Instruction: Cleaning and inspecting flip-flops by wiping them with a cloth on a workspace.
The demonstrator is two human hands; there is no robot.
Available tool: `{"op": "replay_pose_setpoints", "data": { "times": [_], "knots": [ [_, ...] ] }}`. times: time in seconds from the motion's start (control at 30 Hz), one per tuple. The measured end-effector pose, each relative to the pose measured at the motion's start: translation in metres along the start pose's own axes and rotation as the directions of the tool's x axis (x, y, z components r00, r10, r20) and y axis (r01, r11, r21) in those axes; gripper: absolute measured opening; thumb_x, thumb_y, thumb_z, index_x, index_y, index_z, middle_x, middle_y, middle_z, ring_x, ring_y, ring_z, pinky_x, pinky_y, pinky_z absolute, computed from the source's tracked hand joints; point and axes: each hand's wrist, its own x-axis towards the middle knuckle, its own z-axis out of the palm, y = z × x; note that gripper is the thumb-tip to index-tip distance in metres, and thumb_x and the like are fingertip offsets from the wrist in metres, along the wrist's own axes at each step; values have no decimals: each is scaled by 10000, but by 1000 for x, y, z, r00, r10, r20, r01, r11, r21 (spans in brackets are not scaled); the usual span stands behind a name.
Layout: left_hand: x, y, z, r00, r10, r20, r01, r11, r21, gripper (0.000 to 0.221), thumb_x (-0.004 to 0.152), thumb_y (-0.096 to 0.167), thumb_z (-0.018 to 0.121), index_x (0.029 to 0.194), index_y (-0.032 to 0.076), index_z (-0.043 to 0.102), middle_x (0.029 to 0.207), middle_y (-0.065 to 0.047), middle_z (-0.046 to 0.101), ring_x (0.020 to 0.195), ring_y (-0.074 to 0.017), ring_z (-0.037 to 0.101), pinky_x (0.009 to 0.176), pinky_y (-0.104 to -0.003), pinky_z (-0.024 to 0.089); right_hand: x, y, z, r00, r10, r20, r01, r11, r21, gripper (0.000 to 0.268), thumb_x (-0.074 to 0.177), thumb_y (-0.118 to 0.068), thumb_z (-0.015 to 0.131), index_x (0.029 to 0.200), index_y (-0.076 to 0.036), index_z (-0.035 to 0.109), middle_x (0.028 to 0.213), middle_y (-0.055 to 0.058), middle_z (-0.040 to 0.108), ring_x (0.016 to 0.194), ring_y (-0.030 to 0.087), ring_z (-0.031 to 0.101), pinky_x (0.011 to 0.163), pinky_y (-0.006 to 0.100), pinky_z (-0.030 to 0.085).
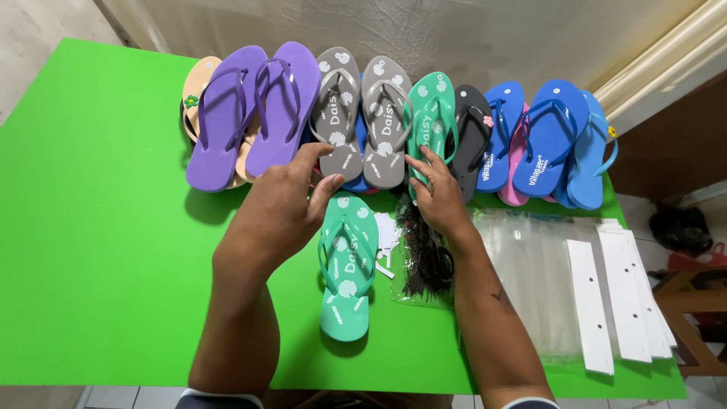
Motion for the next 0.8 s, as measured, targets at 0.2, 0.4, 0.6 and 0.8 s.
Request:
{"op": "replay_pose_setpoints", "data": {
  "times": [0.2,0.4,0.6,0.8],
  "knots": [
    [-2,13,-2,998,13,58,-12,1000,-24,419,1041,280,538,1405,73,527,907,-200,780,862,-399,767,827,-574,580,3,8,5,1000,-12,29,9,995,94,533,999,86,529,1523,10,469,1606,339,302,1482,560,246,1186,668,294],
    [1,18,1,999,29,41,-26,995,-92,396,1039,249,547,1380,46,544,905,-212,777,830,-402,770,784,-567,598,-4,-24,-36,998,52,-44,-35,946,322,526,1031,28,487,1551,16,414,1599,327,280,1484,545,253,1192,683,243],
    [12,36,9,979,-40,-202,-68,862,-502,663,987,499,606,1421,11,489,1188,-321,691,1009,-495,722,844,-567,599,-36,-103,-46,968,-235,-93,250,943,219,471,1038,6,506,1502,58,451,1518,296,415,1469,447,340,1213,584,267],
    [33,12,34,941,-91,-326,-167,713,-681,387,1018,280,683,1278,13,578,1082,-198,719,1008,-254,724,861,-443,619,-64,-126,-13,904,-425,54,401,883,244,423,969,83,544,1391,66,570,1465,247,548,1402,408,510,1151,534,432]
  ]
}}
